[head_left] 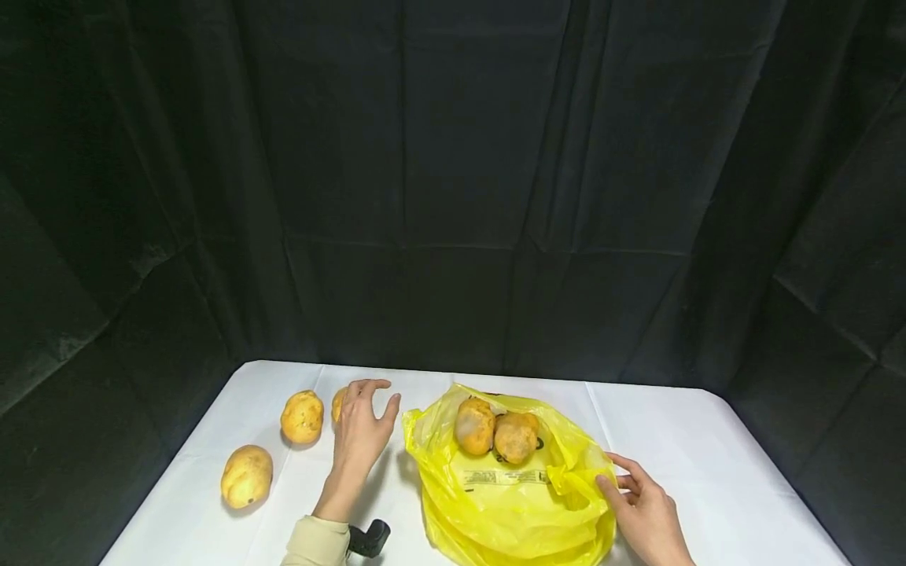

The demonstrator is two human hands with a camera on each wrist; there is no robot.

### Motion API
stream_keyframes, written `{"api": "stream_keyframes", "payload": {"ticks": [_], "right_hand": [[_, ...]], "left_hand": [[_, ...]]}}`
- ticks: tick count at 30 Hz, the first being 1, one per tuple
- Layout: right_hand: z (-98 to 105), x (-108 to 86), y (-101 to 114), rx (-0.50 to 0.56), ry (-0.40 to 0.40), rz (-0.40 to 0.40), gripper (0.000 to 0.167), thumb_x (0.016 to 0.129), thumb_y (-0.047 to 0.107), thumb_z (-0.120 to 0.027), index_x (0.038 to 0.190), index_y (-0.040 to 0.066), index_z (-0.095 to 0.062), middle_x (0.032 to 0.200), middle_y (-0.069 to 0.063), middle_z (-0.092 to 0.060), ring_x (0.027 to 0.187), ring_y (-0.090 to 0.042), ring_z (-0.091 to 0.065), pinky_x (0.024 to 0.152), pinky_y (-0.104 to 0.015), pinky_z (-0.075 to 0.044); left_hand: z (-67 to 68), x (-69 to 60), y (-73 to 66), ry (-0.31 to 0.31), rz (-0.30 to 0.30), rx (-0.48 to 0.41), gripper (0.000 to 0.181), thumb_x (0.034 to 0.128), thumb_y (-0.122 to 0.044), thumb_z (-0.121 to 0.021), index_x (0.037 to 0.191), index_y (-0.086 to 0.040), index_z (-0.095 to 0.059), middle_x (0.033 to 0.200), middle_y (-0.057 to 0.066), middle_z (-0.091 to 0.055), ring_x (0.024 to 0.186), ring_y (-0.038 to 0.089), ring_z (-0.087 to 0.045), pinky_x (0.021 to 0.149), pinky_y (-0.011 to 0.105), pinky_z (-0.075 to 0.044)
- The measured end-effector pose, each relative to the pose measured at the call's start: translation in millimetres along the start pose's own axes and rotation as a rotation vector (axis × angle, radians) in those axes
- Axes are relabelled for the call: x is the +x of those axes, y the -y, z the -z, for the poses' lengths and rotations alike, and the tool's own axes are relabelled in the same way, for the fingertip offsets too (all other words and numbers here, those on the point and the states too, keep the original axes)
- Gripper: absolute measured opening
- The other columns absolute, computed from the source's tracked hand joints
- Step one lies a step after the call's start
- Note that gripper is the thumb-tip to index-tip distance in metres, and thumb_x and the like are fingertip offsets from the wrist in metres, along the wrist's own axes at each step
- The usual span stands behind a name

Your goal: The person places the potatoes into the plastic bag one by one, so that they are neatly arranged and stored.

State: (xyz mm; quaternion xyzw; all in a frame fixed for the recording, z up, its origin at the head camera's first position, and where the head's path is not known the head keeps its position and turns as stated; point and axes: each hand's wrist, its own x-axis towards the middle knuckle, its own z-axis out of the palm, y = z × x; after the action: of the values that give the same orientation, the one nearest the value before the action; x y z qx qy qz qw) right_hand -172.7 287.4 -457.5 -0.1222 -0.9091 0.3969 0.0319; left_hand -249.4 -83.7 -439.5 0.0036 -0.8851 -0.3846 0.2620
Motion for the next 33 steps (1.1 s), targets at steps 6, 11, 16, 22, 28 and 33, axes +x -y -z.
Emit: {"api": "stream_keyframes", "payload": {"ticks": [6,11,16,22,28,33], "right_hand": [[0,1.2,0,0.007,0.007,-0.017,0.048,0.097,0.026,-0.063,0.136,0.003,-0.05,0.099,-0.016,-0.068,0.076,-0.019,-0.065,0.071,-0.039,-0.054],[0,1.0,-1,0.005,-0.003,-0.001,0.047,0.096,0.024,-0.064,0.135,0.002,-0.051,0.097,-0.014,-0.069,0.075,-0.019,-0.065,0.07,-0.038,-0.054],[-1,0.8,-1,0.001,-0.011,-0.001,0.045,0.096,0.023,-0.064,0.135,0.003,-0.051,0.095,-0.013,-0.068,0.074,-0.018,-0.065,0.069,-0.036,-0.054],[-2,0.5,-1,-0.001,-0.01,-0.011,0.045,0.096,0.022,-0.064,0.135,0.003,-0.051,0.098,-0.015,-0.067,0.075,-0.019,-0.064,0.07,-0.037,-0.054],[-2,-0.4,-1,-0.001,-0.012,-0.006,0.045,0.096,0.022,-0.064,0.135,0.003,-0.051,0.097,-0.015,-0.068,0.074,-0.019,-0.064,0.068,-0.035,-0.053],[-2,-0.7,-2,-0.006,-0.014,0.005,0.045,0.096,0.022,-0.064,0.135,0.002,-0.051,0.097,-0.015,-0.068,0.075,-0.019,-0.064,0.069,-0.037,-0.054]], "left_hand": [[1.2,2.6,20.1,-0.026,0.021,0.121,0.029,0.0871,-0.019,-0.073,0.112,-0.004,-0.069,0.117,0.018,-0.059,0.106,0.039,-0.056,0.079,0.053,-0.048],[-1.9,3.1,31.5,0.001,0.022,0.186,0.034,0.0875,-0.016,-0.072,0.116,0.002,-0.066,0.117,0.024,-0.058,0.104,0.044,-0.055,0.088,0.052,-0.043],[-6.2,1.8,40.0,0.017,0.02,0.24,0.038,0.0908,-0.016,-0.069,0.121,0.006,-0.062,0.12,0.028,-0.055,0.107,0.048,-0.053,0.092,0.055,-0.042],[-8.2,-1.1,45.7,-0.022,0.016,0.263,0.031,0.0921,-0.01,-0.065,0.12,0.005,-0.063,0.117,0.027,-0.054,0.105,0.045,-0.051,0.083,0.056,-0.043],[-10.0,-3.4,50.5,-0.023,0.024,0.299,0.028,0.0825,0.002,-0.07,0.111,0.002,-0.068,0.117,0.023,-0.053,0.105,0.044,-0.051,0.077,0.055,-0.043],[-12.0,-1.1,51.1,-0.043,0.017,0.279,0.036,0.0783,0.006,-0.072,0.113,0.004,-0.067,0.115,0.026,-0.052,0.102,0.046,-0.051,0.079,0.056,-0.043]]}}
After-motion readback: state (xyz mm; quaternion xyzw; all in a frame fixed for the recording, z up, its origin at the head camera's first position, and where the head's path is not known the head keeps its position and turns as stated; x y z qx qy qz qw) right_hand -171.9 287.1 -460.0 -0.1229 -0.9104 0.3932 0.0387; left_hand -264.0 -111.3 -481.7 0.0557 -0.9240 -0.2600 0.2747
